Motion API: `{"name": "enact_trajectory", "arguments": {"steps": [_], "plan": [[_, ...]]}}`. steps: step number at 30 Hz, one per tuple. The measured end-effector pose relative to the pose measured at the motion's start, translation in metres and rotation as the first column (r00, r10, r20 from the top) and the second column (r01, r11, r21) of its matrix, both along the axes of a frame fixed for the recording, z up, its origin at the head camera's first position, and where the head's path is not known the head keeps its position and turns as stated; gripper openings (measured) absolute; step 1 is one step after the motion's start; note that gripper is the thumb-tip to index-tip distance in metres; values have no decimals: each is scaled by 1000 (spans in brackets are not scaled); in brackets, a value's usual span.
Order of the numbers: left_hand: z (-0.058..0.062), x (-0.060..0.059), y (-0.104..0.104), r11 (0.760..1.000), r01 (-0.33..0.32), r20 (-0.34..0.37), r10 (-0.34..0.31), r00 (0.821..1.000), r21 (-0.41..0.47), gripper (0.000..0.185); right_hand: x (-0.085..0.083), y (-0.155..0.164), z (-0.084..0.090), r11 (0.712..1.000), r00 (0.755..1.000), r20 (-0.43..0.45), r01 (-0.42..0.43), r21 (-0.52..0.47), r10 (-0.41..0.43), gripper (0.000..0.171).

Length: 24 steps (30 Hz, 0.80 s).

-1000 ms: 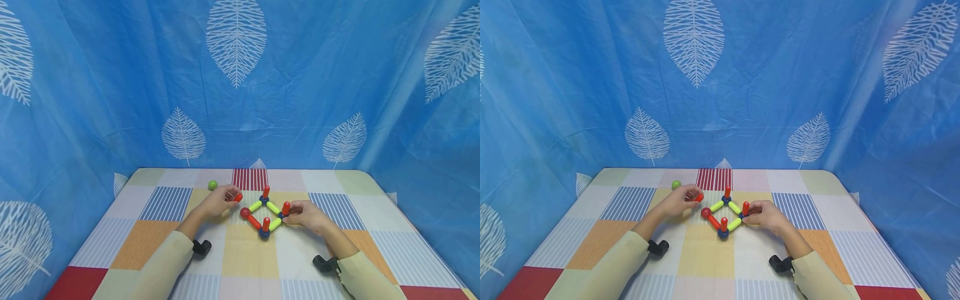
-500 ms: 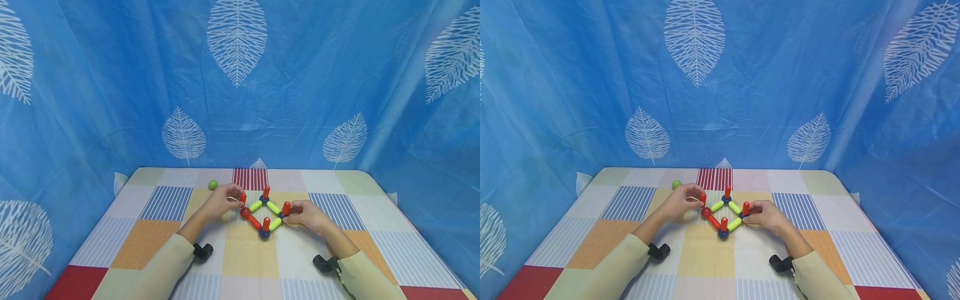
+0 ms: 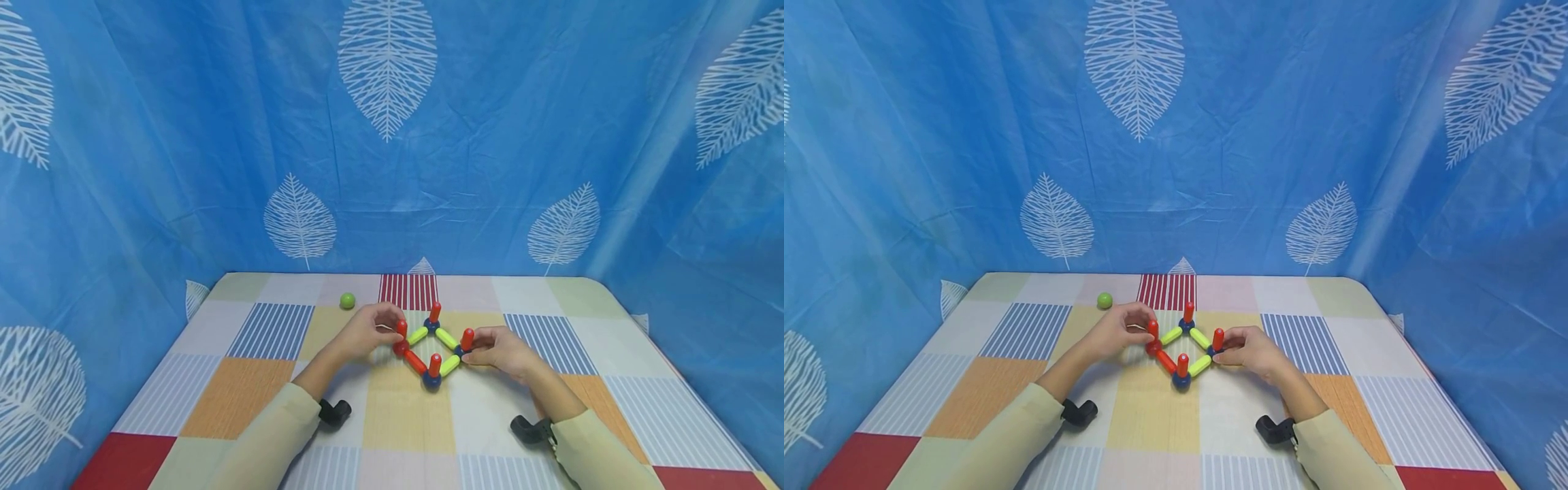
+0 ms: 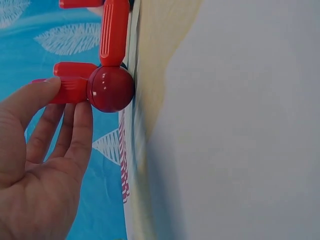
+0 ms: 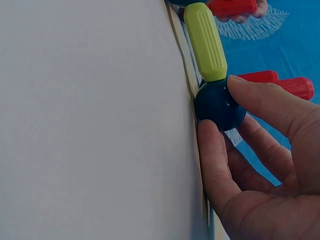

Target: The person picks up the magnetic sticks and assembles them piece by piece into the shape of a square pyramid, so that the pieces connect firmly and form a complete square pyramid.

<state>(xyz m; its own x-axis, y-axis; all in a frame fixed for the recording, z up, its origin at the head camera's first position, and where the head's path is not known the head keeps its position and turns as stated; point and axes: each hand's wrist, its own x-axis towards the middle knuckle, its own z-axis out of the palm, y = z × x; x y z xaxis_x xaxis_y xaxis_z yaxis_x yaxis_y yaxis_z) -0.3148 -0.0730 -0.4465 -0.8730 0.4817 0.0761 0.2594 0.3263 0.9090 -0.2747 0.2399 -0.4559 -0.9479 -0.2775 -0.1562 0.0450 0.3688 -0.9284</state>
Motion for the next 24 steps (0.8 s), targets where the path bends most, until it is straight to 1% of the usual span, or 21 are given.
{"name": "enact_trajectory", "arguments": {"steps": [4, 6, 9, 12, 14, 17, 19, 22, 24], "plan": [[-1, -1, 0, 1000, 13, 11, -13, 1000, -14, 24, -1, 0, -1, 1000, 1000, -1, 6, 6, -6, 39], [-1, -1, 0, 998, 20, 4, -20, 1000, -52, 26, -2, 1, 0, 1000, 1000, -11, -2, 29, 2, 39], [-2, -2, 0, 988, 57, -18, -61, 998, -146, 31, -4, 1, 2, 991, 998, -49, -22, 130, 29, 36], [-3, -2, -1, 967, 91, -23, -99, 995, -236, 31, -9, 1, 5, 970, 994, -97, -33, 242, 58, 32], [-3, -1, -1, 958, 104, -17, -112, 994, -266, 28, -13, 1, 6, 965, 990, -124, -26, 263, 61, 31], [-4, 0, -1, 954, 105, 0, -109, 994, -282, 24, -17, -1, 4, 966, 990, -141, 14, 257, 23, 33], [-4, 0, -1, 952, 104, 4, -108, 994, -289, 22, -16, -3, 5, 963, 992, -124, 51, 265, -19, 33], [-3, 2, -1, 948, 100, 2, -104, 995, -301, 22, -9, -8, 10, 945, 995, -73, 92, 314, -72, 29], [-3, 2, -1, 946, 96, -3, -101, 995, -309, 22, -2, -12, 14, 935, 995, -41, 99, 341, -90, 23]]}}
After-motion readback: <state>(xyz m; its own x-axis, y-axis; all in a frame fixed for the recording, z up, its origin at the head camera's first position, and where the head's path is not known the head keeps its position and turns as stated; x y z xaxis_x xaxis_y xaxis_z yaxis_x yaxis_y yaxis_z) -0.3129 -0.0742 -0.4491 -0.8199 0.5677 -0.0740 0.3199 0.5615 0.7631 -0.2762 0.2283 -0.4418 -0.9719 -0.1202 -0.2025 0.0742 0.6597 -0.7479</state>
